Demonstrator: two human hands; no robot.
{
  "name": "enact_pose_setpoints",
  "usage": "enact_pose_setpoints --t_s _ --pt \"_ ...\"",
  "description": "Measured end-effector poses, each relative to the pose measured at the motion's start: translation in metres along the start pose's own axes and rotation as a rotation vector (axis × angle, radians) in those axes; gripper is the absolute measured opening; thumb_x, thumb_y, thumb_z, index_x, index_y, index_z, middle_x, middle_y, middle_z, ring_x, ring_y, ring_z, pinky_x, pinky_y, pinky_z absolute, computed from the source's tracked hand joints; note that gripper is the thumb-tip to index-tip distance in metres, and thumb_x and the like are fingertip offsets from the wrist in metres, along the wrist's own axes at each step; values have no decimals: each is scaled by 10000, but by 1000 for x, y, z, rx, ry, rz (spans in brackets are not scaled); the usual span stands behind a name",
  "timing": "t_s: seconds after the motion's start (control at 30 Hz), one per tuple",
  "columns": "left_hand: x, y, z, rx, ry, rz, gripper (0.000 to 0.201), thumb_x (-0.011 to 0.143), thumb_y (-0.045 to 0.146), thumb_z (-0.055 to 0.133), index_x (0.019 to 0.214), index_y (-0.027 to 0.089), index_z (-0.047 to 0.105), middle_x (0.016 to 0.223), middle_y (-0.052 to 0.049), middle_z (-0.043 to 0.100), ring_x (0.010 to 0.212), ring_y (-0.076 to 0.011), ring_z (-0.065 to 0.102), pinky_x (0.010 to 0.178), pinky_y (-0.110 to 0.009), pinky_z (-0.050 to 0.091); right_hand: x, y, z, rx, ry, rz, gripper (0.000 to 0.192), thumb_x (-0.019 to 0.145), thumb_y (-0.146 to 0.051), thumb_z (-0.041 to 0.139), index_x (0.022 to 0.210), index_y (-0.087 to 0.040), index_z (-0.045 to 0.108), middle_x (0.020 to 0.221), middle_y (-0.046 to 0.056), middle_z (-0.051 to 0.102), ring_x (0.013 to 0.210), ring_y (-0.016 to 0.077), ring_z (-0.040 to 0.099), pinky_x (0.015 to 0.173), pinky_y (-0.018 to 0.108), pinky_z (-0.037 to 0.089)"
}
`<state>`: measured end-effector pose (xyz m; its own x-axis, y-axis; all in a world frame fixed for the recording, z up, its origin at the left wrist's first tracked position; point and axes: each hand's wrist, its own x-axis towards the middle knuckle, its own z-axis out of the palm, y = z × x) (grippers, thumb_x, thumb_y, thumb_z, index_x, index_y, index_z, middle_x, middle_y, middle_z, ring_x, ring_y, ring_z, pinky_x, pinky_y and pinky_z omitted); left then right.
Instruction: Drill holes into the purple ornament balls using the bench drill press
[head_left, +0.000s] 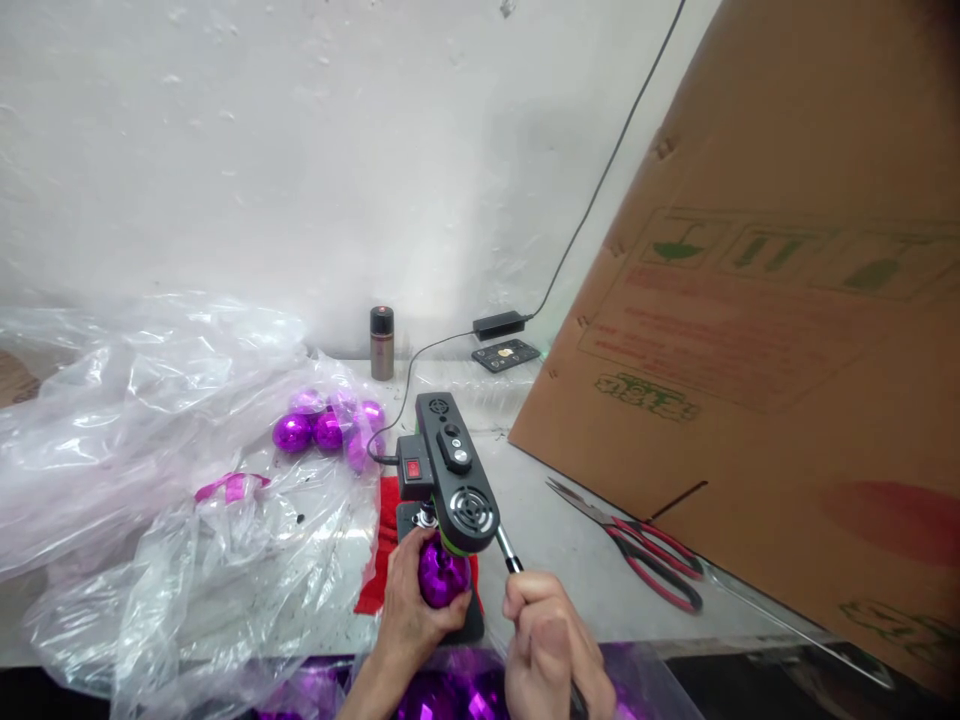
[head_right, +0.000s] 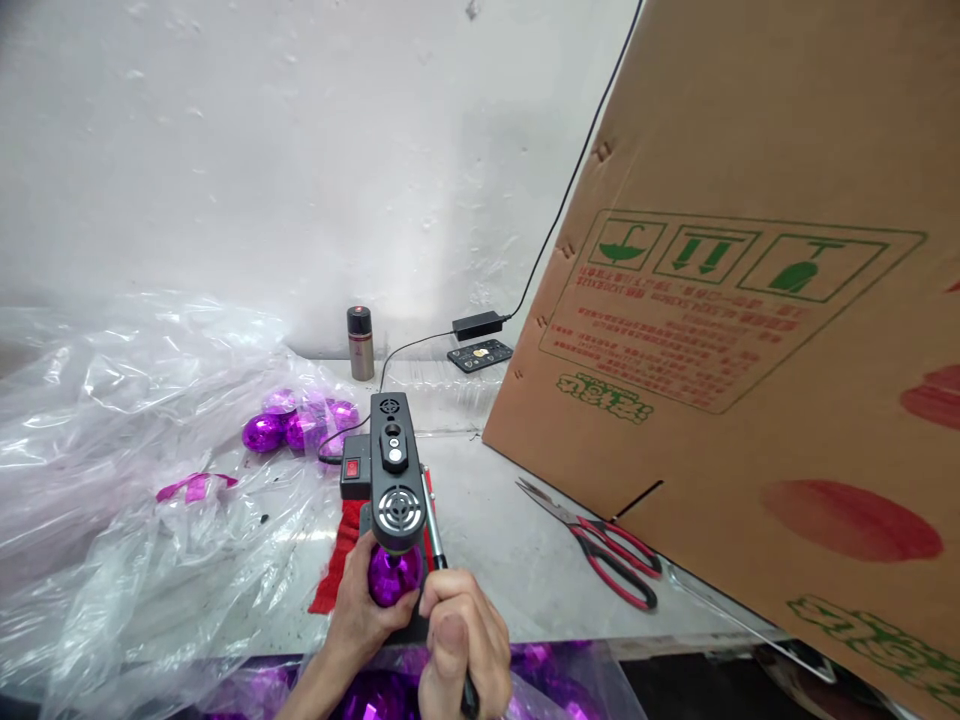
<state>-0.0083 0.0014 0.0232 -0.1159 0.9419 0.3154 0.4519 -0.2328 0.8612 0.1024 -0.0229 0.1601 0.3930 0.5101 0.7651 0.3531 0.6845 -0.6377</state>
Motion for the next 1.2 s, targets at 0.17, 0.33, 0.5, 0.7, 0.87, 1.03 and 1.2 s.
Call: enact_pose_setpoints --t_s 0.17,0.33,0.5,0.7,0.87,1.03,1.2 --pt "-1 -5 4 1 36 46 687 636 336 813 1288 182 656 1198 -156 782 1108 -390 766 982 -608 648 0 -1 2 19 33 -16 478 1104 -204 441 627 -216 416 543 -50 429 512 97 486 495 255 354" --pt "-2 -5 5 10 41 48 677 642 326 795 1288 175 660 1208 -160 782 1115 -387 763 979 -604 650 3 -3 4 19 36 -34 487 1108 -213 442 623 -213 408 527 -54 387 517 94 491 490 241 358" --pt "-1 -3 5 6 27 23 665 643 332 788 1276 169 667 1216 -171 784 1129 -395 754 990 -623 638 -1 2 3 20 25 -47 451 1100 -191 433 650 -215 413 550 -52 396 531 93 495 495 233 367" --pt "0 -1 4 -8 13 -10 675 636 338 797 1280 172 679 1226 -164 784 1146 -395 754 1003 -609 641 -22 14 -1 14 11 -89 394 1077 -113 416 697 -218 433 581 -44 396 570 106 506 529 240 391" --pt "0 -2 1 10 -2 24 662 672 319 794 1301 151 675 1241 -176 785 1155 -389 761 1002 -606 646 -32 21 -8 2 -49 -92 411 1096 -174 436 688 -215 459 616 -28 474 581 112 530 519 243 396" --pt "1 -2 -3 13 -31 31 666 681 315 809 1309 144 669 1243 -183 779 1164 -394 758 1022 -614 638 -2 2 -8 5 -77 -29 374 1078 -112 455 720 -217 471 616 -43 460 592 109 542 549 239 400" --pt "2 0 0 -33 -49 15 668 702 301 802 1333 160 634 1286 -180 755 1188 -385 754 1051 -612 628 40 -29 -1 -51 -127 96 419 1101 -176 478 684 -211 466 615 -45 476 532 87 480 513 244 349"
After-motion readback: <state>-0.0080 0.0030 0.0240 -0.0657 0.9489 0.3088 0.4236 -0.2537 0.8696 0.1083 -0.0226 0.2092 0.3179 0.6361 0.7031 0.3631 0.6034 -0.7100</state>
